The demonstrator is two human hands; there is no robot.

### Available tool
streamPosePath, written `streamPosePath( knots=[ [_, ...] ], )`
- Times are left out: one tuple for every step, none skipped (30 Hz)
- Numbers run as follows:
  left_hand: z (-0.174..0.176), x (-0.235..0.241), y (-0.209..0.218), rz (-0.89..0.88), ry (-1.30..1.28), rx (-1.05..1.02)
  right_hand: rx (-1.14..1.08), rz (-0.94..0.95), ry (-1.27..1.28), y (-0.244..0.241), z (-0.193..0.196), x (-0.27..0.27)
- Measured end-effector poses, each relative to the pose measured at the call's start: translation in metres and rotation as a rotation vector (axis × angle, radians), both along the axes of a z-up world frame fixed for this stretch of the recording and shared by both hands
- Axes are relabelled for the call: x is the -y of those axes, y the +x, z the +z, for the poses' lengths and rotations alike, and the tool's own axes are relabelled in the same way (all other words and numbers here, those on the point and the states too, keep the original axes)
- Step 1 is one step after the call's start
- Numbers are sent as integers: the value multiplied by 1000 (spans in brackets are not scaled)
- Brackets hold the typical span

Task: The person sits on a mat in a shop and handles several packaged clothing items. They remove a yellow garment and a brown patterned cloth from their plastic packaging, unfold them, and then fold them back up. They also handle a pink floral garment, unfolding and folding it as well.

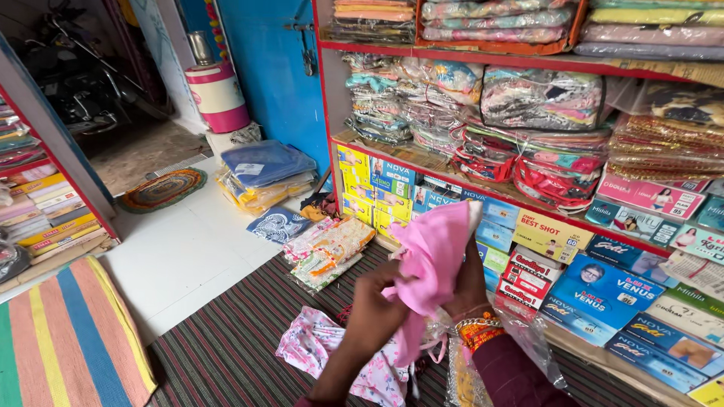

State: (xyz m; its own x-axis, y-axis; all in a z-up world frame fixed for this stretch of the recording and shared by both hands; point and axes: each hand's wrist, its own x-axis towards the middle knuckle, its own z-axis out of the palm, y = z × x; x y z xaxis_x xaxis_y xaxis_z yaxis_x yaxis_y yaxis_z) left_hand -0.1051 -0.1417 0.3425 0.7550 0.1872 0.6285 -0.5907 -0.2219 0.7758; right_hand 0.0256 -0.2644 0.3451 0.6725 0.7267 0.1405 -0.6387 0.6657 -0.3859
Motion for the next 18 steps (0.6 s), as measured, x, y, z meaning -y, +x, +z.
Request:
streamPosePath(
  knots=[
    [-3, -8, 2, -40, -131, -18, -1, -11, -1, 3, -3, -1],
    [-6, -16, 4, 29, -268, -96, 3, -19, 3, 7, -6, -3],
    [-8, -25, 7, 96, -403, -175, 21, -47, -4, 10, -9, -4],
    [-9, -32, 10, 164, -537, -257, 46, -82, -2, 12, -12, -7],
    [-11, -37, 12, 181, -624, -261, 78, -132, -5, 14, -14, -8],
    [-12, -42, 16, 197, -711, -266, 45, -143, -88, 17, -16, -6],
    [-14, -47, 18, 217, -798, -271, 12, -150, -171, 19, -18, -4],
    [-16, -51, 19, 185, -806, -243, -23, -156, -254, 21, -20, -3],
    [-19, -55, 18, 154, -814, -217, -1, -164, -267, 22, -22, -3],
    [-22, -58, 18, 123, -821, -191, 20, -172, -280, 24, -23, 0],
    [-24, -60, 19, 245, -708, -217, 45, -181, -293, 26, -25, 1],
    [-26, -62, 21, 365, -592, -241, 46, -184, -313, 28, -26, 1],
    [-27, -63, 23, 481, -472, -261, 49, -189, -333, 29, -26, 2],
    [-29, -63, 25, 547, -405, -325, 52, -194, -353, 30, -26, 4],
    [-30, -64, 26, 612, -336, -389, 37, -218, -363, 31, -26, 5],
    [-32, -64, 26, 677, -265, -453, 22, -243, -373, 31, -26, 5],
    [-32, -66, 26, 712, -257, -428, 8, -267, -381, 32, -25, 5],
    [-31, -68, 25, 748, -247, -402, 20, -275, -351, 31, -24, 5]
  ],
)
